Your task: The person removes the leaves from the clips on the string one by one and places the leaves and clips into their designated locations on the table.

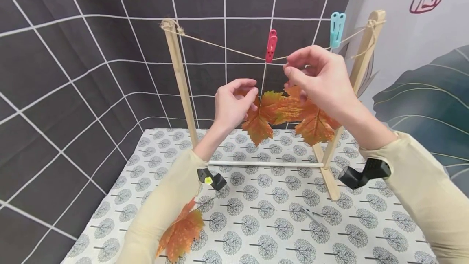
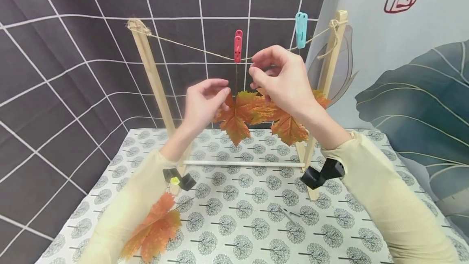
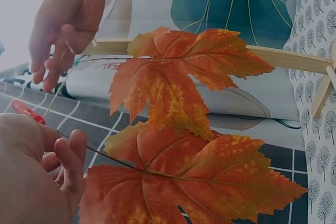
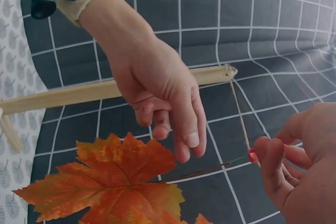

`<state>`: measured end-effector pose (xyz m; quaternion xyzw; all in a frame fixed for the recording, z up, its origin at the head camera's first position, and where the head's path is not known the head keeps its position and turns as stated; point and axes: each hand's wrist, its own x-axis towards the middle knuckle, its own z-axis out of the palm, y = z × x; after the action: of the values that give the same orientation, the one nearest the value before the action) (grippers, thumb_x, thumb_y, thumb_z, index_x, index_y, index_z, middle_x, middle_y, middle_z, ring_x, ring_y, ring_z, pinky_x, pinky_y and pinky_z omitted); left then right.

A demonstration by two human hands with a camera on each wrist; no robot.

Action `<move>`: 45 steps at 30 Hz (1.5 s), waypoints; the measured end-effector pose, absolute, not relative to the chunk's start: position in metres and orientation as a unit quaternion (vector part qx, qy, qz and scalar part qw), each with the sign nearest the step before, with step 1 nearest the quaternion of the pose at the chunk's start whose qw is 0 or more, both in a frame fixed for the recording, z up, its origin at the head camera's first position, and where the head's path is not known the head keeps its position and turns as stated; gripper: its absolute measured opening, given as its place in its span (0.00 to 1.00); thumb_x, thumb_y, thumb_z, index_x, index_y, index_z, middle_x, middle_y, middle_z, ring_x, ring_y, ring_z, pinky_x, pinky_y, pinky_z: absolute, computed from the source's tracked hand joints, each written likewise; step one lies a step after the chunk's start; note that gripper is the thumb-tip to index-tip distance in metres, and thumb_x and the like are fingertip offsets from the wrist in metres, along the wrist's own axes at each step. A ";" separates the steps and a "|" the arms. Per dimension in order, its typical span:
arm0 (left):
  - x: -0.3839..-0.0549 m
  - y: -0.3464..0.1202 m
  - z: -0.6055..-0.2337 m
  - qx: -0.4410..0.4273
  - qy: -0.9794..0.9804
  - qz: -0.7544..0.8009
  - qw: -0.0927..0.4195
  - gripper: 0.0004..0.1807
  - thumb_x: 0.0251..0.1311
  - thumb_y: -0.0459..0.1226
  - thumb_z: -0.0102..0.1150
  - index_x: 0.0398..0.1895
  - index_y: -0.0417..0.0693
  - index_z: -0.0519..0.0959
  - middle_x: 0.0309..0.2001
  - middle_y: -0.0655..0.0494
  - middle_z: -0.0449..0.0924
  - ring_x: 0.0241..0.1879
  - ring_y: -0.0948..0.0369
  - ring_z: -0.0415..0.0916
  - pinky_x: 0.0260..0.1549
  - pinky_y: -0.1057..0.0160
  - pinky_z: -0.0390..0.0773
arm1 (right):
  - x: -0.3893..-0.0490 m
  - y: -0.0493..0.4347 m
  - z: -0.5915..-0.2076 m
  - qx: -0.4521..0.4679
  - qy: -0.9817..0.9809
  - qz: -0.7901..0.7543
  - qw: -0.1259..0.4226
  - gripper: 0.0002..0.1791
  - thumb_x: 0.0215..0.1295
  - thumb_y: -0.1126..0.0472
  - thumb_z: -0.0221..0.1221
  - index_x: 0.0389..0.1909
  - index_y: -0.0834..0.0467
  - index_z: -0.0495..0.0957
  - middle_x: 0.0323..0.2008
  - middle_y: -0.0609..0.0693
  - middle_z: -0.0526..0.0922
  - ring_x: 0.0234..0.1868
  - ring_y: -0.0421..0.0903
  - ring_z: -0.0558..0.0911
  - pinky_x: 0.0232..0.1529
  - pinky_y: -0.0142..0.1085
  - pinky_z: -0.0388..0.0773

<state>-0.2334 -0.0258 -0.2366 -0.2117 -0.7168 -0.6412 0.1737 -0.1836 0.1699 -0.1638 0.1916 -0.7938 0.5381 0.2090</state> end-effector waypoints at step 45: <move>-0.247 -0.003 -0.231 -0.223 -0.725 -0.626 0.180 0.09 0.61 0.28 0.65 0.45 0.37 0.85 0.36 0.49 0.86 0.18 0.60 0.81 0.25 0.63 0.83 | -0.215 0.154 -0.117 0.143 -0.834 0.515 0.135 0.21 0.70 0.62 0.61 0.62 0.58 0.72 0.56 0.56 0.77 0.40 0.45 0.85 0.18 0.31 0.75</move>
<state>-0.2471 -0.0035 -0.2314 -0.2234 -0.7252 -0.6259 0.1801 -0.2146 0.1541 -0.1168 0.1429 -0.8345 0.5149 0.1346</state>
